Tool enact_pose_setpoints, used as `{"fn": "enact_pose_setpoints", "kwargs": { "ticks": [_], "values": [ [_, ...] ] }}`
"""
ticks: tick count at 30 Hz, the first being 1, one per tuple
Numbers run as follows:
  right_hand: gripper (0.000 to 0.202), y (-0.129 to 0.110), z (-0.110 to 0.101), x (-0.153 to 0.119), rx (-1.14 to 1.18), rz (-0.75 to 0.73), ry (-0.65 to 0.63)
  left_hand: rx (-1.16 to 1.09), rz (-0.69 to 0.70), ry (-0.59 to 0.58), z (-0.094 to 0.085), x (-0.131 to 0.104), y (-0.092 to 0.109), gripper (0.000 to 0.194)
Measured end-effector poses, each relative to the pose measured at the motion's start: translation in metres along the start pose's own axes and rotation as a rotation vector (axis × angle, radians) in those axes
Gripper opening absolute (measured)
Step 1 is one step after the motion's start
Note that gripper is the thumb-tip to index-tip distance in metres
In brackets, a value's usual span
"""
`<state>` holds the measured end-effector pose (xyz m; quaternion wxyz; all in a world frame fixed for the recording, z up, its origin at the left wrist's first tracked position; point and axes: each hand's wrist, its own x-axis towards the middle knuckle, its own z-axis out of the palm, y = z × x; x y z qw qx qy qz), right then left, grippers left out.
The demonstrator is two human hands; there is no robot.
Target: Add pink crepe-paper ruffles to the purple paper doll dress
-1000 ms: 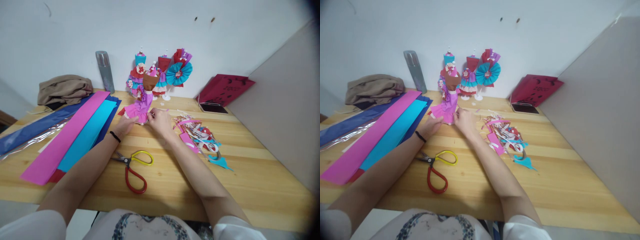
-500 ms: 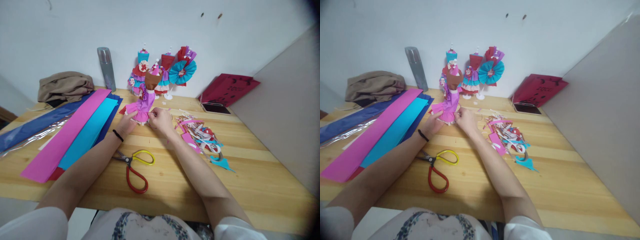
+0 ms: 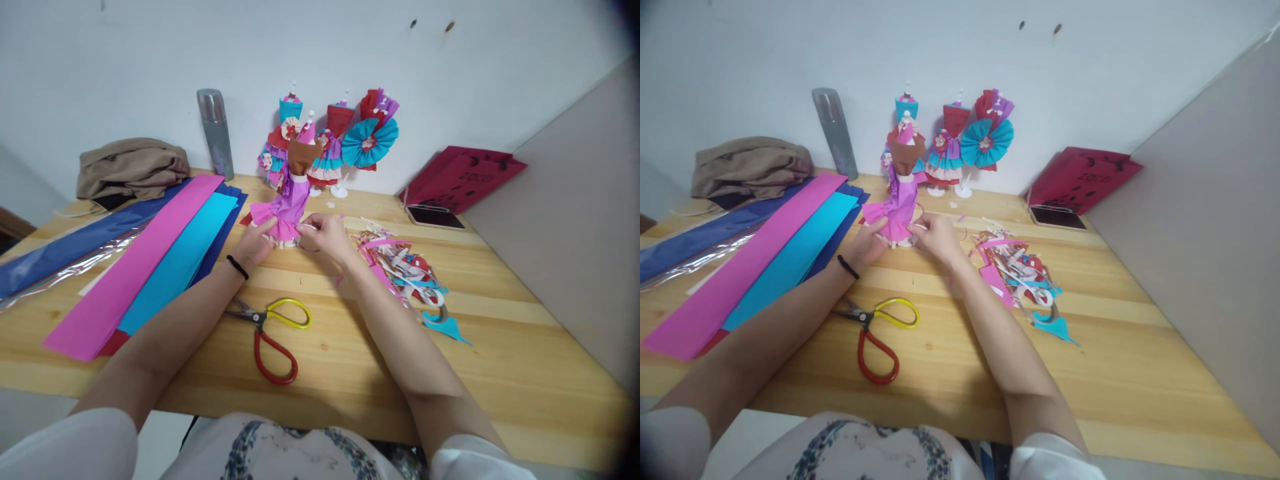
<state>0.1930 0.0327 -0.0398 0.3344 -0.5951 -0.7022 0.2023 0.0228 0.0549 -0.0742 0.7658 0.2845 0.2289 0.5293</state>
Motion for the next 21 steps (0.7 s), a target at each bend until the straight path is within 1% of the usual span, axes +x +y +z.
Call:
{"fn": "enact_pose_setpoints", "kwargs": {
  "ticks": [1, 3, 5, 7, 11, 15, 18, 20, 21],
  "values": [
    [0.029, 0.002, -0.001, 0.000, 0.085, 0.006, -0.014, 0.003, 0.056, -0.022, 0.000, 0.000, 0.001, 0.043],
    [0.034, 0.005, -0.003, 0.001, 0.240, 0.035, -0.032, 0.002, 0.114, -0.071, 0.000, 0.001, 0.001, 0.041],
    [0.037, 0.008, -0.004, 0.002, 0.350, 0.061, -0.038, -0.002, 0.112, -0.098, -0.002, 0.002, 0.001, 0.038],
    [0.038, 0.010, -0.005, 0.003, 0.406, 0.061, -0.048, 0.000, 0.097, -0.115, -0.004, 0.004, 0.001, 0.032],
    [0.041, 0.014, -0.007, 0.004, 0.436, 0.036, -0.068, -0.010, 0.058, -0.133, -0.009, 0.005, 0.000, 0.021],
    [0.045, 0.018, -0.007, 0.002, 0.419, 0.012, -0.080, -0.017, 0.022, -0.120, -0.013, 0.006, 0.000, 0.020],
    [0.046, 0.021, -0.007, 0.000, 0.395, -0.005, -0.096, -0.025, 0.002, -0.139, -0.014, 0.008, -0.002, 0.021],
    [0.045, 0.021, -0.011, -0.001, 0.383, -0.039, -0.060, -0.037, 0.005, -0.152, -0.014, 0.009, -0.003, 0.020],
    [0.044, 0.019, -0.015, -0.001, 0.380, -0.062, -0.006, -0.042, 0.006, -0.153, -0.013, 0.010, -0.003, 0.019]
  ]
}}
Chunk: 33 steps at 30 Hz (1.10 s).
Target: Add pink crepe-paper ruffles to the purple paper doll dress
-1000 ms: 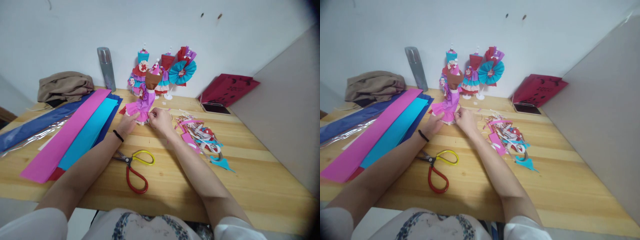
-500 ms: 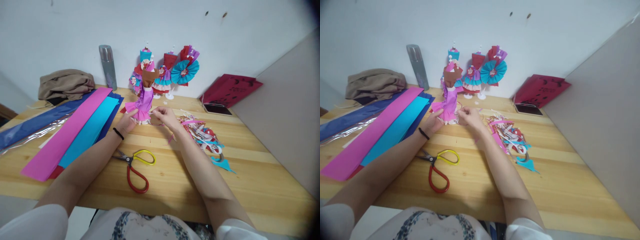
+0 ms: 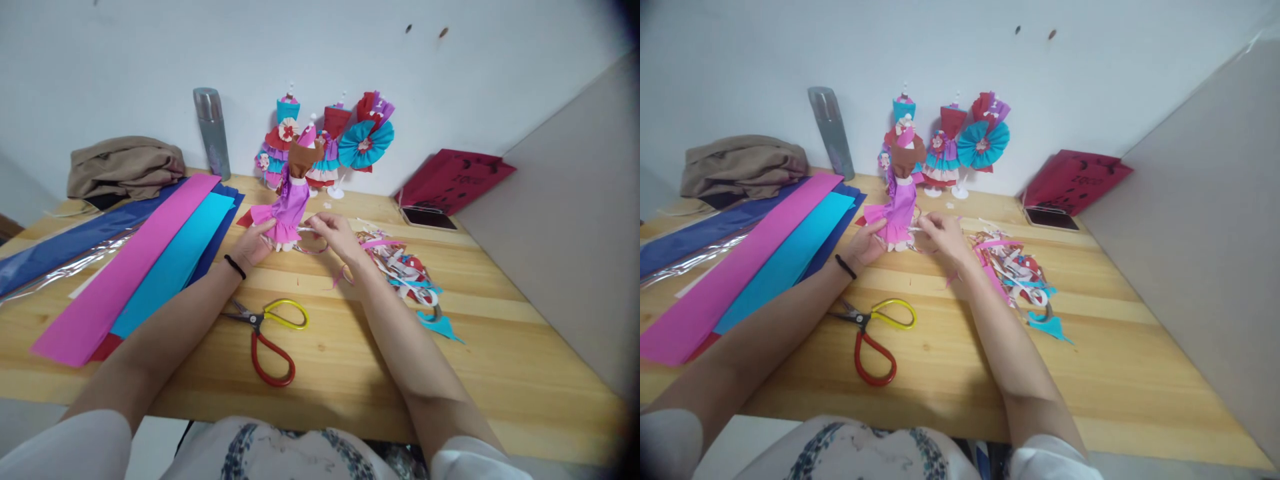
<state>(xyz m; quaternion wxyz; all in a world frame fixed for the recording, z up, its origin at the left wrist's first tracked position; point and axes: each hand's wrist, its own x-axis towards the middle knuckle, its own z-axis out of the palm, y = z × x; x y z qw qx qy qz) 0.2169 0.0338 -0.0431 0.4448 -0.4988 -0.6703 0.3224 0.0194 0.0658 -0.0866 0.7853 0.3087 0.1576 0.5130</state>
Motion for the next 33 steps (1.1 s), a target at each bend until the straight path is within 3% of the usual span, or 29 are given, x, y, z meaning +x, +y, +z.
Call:
{"fn": "enact_pose_setpoints", "kwargs": {
  "ticks": [3, 5, 6, 10, 11, 13, 15, 18, 21, 25, 28, 31, 33],
  "values": [
    [0.038, -0.019, -0.009, -0.005, 0.004, -0.115, 0.222, -0.013, -0.007, 0.012, -0.001, 0.001, -0.002, 0.014],
    [0.031, -0.038, -0.009, -0.017, 0.016, -0.165, 0.270, -0.015, -0.018, 0.010, -0.001, 0.001, -0.002, 0.011],
    [0.028, -0.048, -0.006, -0.025, 0.020, -0.186, 0.214, -0.014, -0.031, 0.011, -0.002, 0.001, -0.002, 0.009],
    [0.021, -0.080, 0.028, -0.075, -0.218, -0.161, -0.419, -0.035, -0.084, 0.049, -0.002, 0.000, -0.002, 0.007],
    [0.032, -0.084, 0.039, -0.088, -0.359, -0.161, -0.545, -0.046, -0.083, 0.060, -0.002, 0.000, -0.001, 0.009],
    [0.060, -0.091, 0.057, -0.111, -0.622, -0.140, -0.641, -0.063, -0.067, 0.076, -0.002, 0.000, -0.001, 0.014],
    [0.068, -0.096, 0.069, -0.127, -0.769, -0.094, -0.722, -0.075, -0.056, 0.087, -0.001, 0.001, -0.002, 0.016],
    [0.075, -0.101, 0.072, -0.141, -0.831, -0.021, -0.793, -0.081, -0.049, 0.093, -0.001, 0.001, -0.002, 0.017],
    [0.080, -0.099, 0.065, -0.149, -0.796, 0.003, -0.783, -0.094, -0.064, 0.091, -0.001, 0.001, -0.002, 0.019],
    [0.062, -0.075, 0.049, -0.153, -0.480, 0.051, -0.622, -0.111, -0.078, 0.086, 0.002, -0.001, -0.002, 0.019],
    [0.036, -0.054, 0.037, -0.153, 0.092, 0.320, -0.482, -0.112, -0.072, 0.083, 0.004, -0.002, -0.002, 0.017],
    [0.046, -0.045, 0.034, -0.153, 0.728, 0.521, -0.388, -0.099, -0.084, 0.068, 0.005, -0.002, -0.001, 0.014],
    [0.055, -0.044, 0.038, -0.153, 0.971, 0.556, -0.346, -0.080, -0.097, 0.055, 0.005, -0.003, -0.002, 0.012]
  ]
}}
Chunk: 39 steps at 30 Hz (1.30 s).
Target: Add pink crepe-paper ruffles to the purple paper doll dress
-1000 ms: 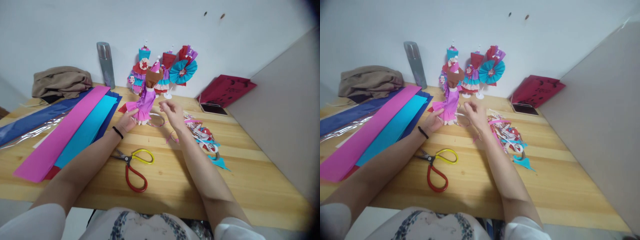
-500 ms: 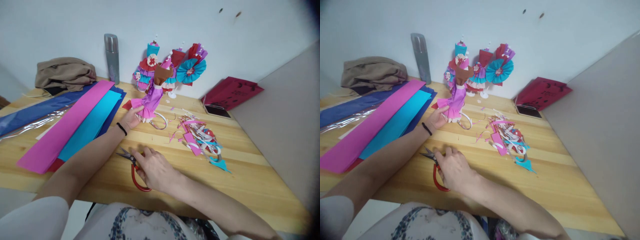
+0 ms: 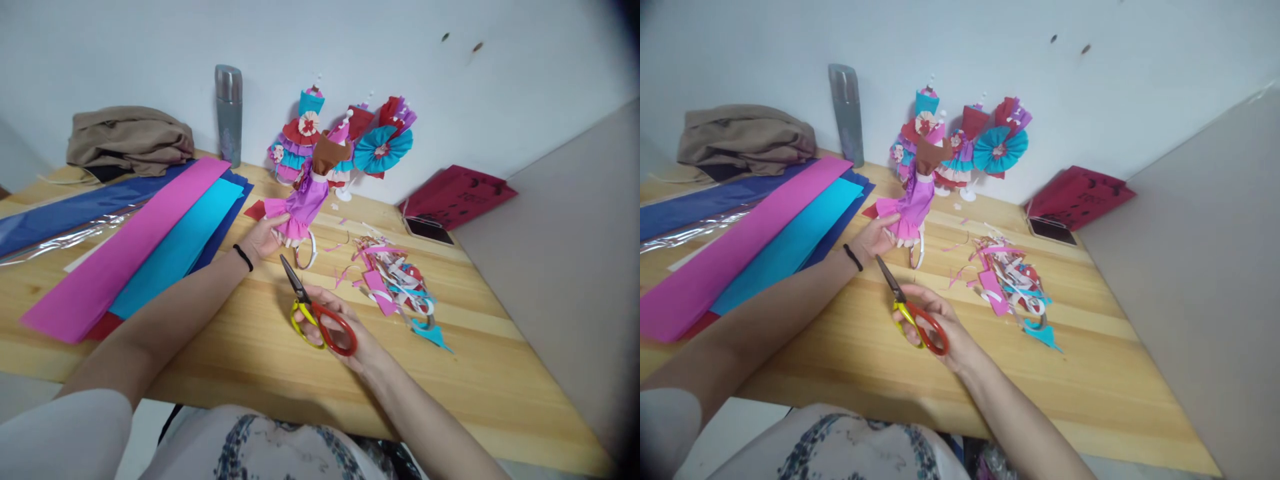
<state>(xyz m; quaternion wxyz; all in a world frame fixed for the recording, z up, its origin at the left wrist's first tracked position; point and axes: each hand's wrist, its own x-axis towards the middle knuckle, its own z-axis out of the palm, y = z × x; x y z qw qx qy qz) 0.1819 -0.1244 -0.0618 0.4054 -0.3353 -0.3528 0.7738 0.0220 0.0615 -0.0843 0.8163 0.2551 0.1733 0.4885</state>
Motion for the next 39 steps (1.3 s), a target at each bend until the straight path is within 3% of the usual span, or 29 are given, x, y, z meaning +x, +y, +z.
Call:
{"fn": "enact_pose_setpoints", "kwargs": {
  "ticks": [4, 7, 14, 29, 34, 39],
  "values": [
    [0.055, 0.003, 0.005, 0.007, 0.154, -0.017, 0.041, 0.027, 0.005, -0.011, -0.003, 0.001, -0.001, 0.009],
    [0.051, -0.001, 0.005, 0.009, 0.133, -0.010, 0.078, 0.055, 0.026, -0.041, -0.005, 0.002, -0.002, 0.009],
    [0.065, -0.014, 0.003, 0.011, 0.045, 0.021, 0.106, 0.026, 0.027, -0.058, -0.006, 0.000, -0.002, 0.006],
    [0.052, -0.023, 0.009, 0.026, 0.128, -0.042, 0.117, 0.077, 0.064, -0.104, -0.006, 0.000, -0.002, 0.008],
    [0.048, -0.026, 0.011, 0.029, 0.065, -0.042, 0.152, 0.104, 0.072, -0.066, -0.006, 0.001, -0.003, 0.011],
    [0.044, -0.028, 0.017, 0.033, 0.152, -0.017, 0.222, 0.045, 0.088, -0.038, -0.004, 0.000, -0.003, 0.014]
  ]
}}
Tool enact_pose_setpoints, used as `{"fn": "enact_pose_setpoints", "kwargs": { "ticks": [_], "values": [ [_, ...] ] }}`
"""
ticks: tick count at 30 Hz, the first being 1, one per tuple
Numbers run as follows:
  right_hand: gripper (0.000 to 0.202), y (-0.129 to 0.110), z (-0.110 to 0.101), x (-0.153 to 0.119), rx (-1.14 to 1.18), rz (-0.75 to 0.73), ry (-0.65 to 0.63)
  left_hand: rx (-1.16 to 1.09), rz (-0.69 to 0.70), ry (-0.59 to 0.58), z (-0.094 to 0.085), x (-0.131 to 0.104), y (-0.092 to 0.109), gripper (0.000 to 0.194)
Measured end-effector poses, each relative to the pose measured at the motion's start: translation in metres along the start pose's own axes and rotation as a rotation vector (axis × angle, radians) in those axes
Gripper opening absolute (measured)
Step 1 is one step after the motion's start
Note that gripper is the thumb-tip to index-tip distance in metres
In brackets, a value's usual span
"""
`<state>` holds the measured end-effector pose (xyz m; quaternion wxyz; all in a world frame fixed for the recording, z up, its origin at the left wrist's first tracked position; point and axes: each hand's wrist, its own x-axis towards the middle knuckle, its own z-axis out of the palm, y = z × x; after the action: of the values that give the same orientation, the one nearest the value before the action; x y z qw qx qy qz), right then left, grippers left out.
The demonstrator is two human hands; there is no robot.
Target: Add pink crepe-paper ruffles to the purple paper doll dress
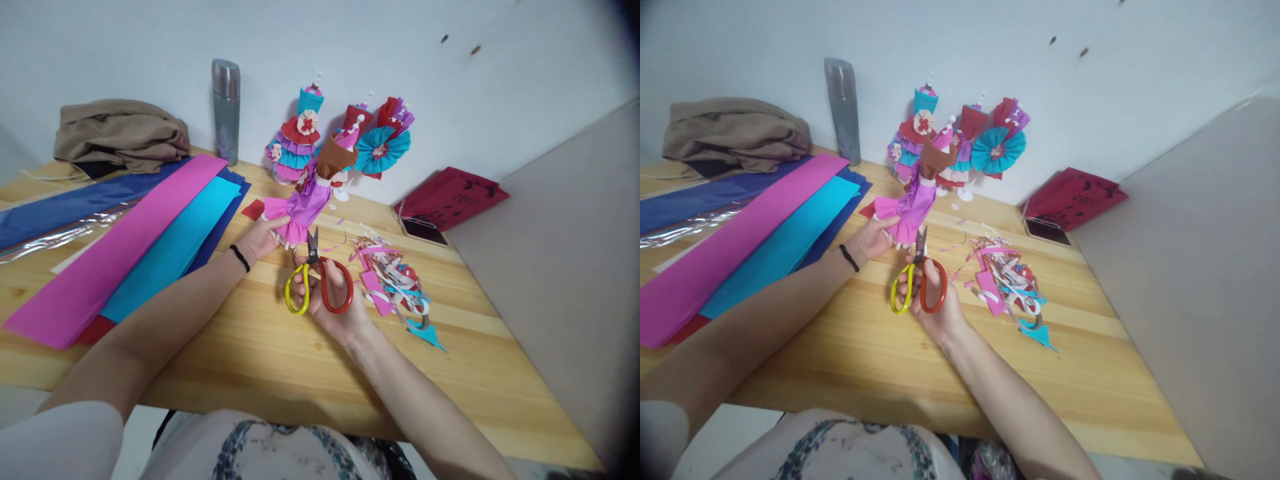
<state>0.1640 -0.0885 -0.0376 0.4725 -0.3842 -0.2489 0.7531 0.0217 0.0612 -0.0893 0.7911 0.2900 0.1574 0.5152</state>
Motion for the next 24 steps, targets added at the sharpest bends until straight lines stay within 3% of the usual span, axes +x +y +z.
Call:
{"fn": "enact_pose_setpoints", "kwargs": {
  "ticks": [13, 24],
  "values": [
    [0.043, 0.006, 0.012, 0.012, 0.039, -0.065, 0.066, 0.022, 0.008, -0.018, -0.004, 0.001, -0.003, 0.012],
    [0.048, 0.009, 0.011, 0.019, 0.034, -0.108, 0.090, -0.010, 0.019, 0.004, 0.006, -0.003, 0.000, 0.019]
  ]
}}
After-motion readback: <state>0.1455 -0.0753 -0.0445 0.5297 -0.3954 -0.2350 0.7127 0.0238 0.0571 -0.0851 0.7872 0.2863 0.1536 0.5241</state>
